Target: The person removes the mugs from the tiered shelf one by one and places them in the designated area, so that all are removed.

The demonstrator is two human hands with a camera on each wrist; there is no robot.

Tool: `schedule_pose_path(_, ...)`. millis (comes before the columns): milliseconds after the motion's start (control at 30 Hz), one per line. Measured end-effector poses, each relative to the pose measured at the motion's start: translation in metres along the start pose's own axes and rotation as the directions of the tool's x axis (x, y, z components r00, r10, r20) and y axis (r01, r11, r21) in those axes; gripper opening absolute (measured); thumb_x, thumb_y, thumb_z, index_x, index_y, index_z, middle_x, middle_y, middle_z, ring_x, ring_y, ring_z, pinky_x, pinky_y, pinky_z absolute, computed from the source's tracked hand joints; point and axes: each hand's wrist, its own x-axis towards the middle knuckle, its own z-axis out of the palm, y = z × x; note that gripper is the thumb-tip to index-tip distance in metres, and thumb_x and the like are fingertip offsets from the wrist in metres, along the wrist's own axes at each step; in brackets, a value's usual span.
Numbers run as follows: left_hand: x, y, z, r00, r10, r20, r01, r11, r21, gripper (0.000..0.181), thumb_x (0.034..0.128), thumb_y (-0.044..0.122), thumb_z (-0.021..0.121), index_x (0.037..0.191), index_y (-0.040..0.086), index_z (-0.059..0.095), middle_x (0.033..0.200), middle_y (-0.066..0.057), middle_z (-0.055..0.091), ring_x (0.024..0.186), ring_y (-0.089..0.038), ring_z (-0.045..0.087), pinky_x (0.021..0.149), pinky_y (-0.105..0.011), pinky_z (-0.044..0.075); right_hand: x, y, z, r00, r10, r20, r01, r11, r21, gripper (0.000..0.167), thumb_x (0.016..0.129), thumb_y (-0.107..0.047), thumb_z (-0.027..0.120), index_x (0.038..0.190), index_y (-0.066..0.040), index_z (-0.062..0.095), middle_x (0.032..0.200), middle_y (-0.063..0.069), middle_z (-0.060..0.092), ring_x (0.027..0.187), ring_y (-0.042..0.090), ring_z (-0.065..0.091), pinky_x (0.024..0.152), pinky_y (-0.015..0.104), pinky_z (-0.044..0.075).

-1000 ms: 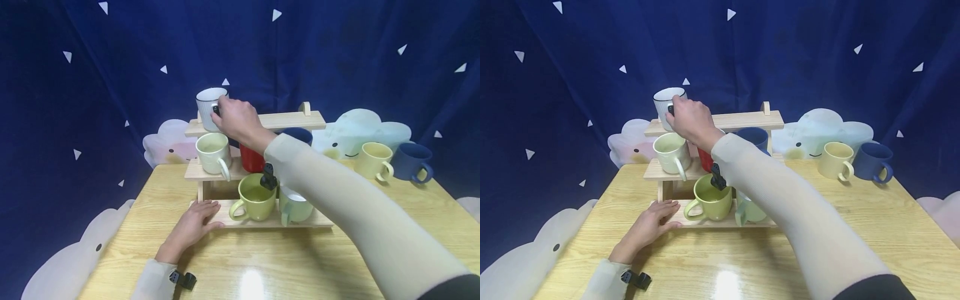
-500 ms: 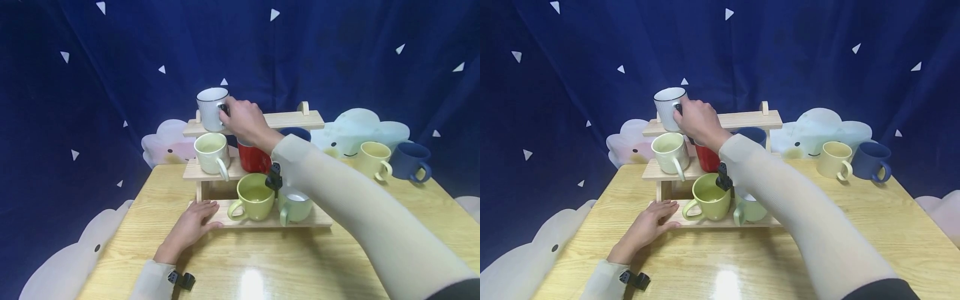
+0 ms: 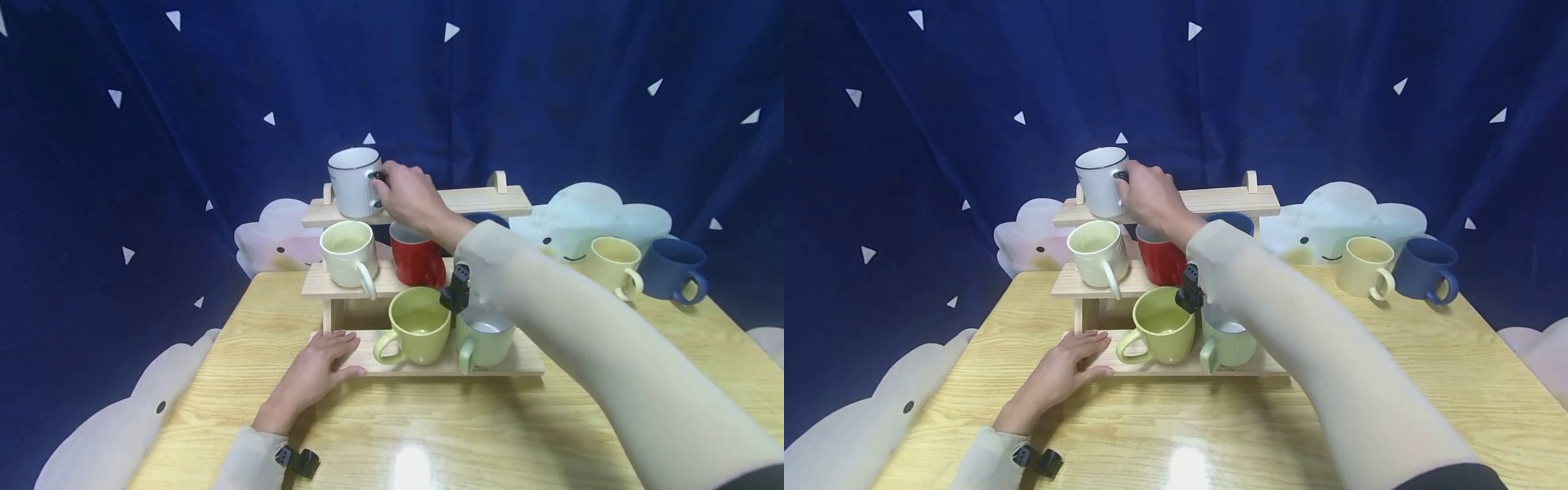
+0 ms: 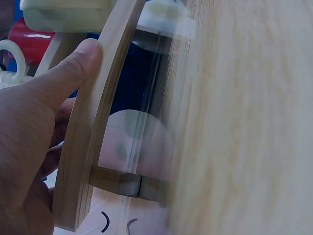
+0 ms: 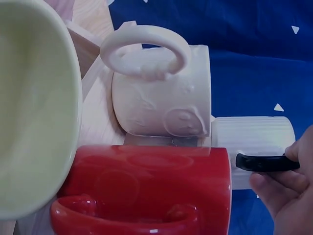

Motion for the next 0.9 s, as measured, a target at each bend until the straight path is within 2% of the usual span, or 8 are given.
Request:
schedule_pose_path(300, 0.0, 0.001, -0.001, 1.0, 0.002, 0.006, -0.002, 1.0, 0.0, 0.068, 0.0836, 0.058, 0.066, 0.129, 0.008, 0.063, 0.135, -0.007, 0.06, 0.129, -0.034, 0.049, 0.115, -0.055, 0.025, 0.001, 0.003, -0.004, 1.0, 0.007, 0.01, -0.008, 0.999, 0.044, 0.031, 0.102, -0.026, 0.054, 0.126, -0.007, 0.061, 0.115, 0.007, 0.067, 0.092, 0.018, 0.06, 0.081, 0.033, 0.052)
schedule_pose_path(633, 0.001, 0.001, -0.001, 1.0, 0.014, -0.007, -0.014, 1.0, 0.006, 0.066, 0.0829, 0.056, 0.068, 0.128, 0.007, 0.064, 0.133, -0.007, 0.06, 0.128, -0.033, 0.05, 0.114, -0.056, 0.026, 0.003, 0.011, -0.014, 0.998, 0.031, -0.057, -0.027, 0.997, 0.069, 0.03, 0.1, -0.024, 0.057, 0.123, -0.006, 0.065, 0.109, 0.007, 0.069, 0.091, 0.02, 0.061, 0.082, 0.035, 0.051)
schedule_pose_path(900, 0.0, 0.0, 0.0, 1.0, 0.02, -0.015, -0.02, 1.0, 0.003, 0.066, 0.0826, 0.055, 0.069, 0.127, 0.006, 0.065, 0.133, -0.008, 0.061, 0.128, -0.033, 0.051, 0.114, -0.057, 0.026, 0.0, 0.018, -0.018, 0.995, 0.053, -0.081, -0.045, 0.995, 0.09, 0.03, 0.1, -0.025, 0.058, 0.121, -0.007, 0.067, 0.109, 0.006, 0.07, 0.09, 0.02, 0.061, 0.082, 0.035, 0.05)
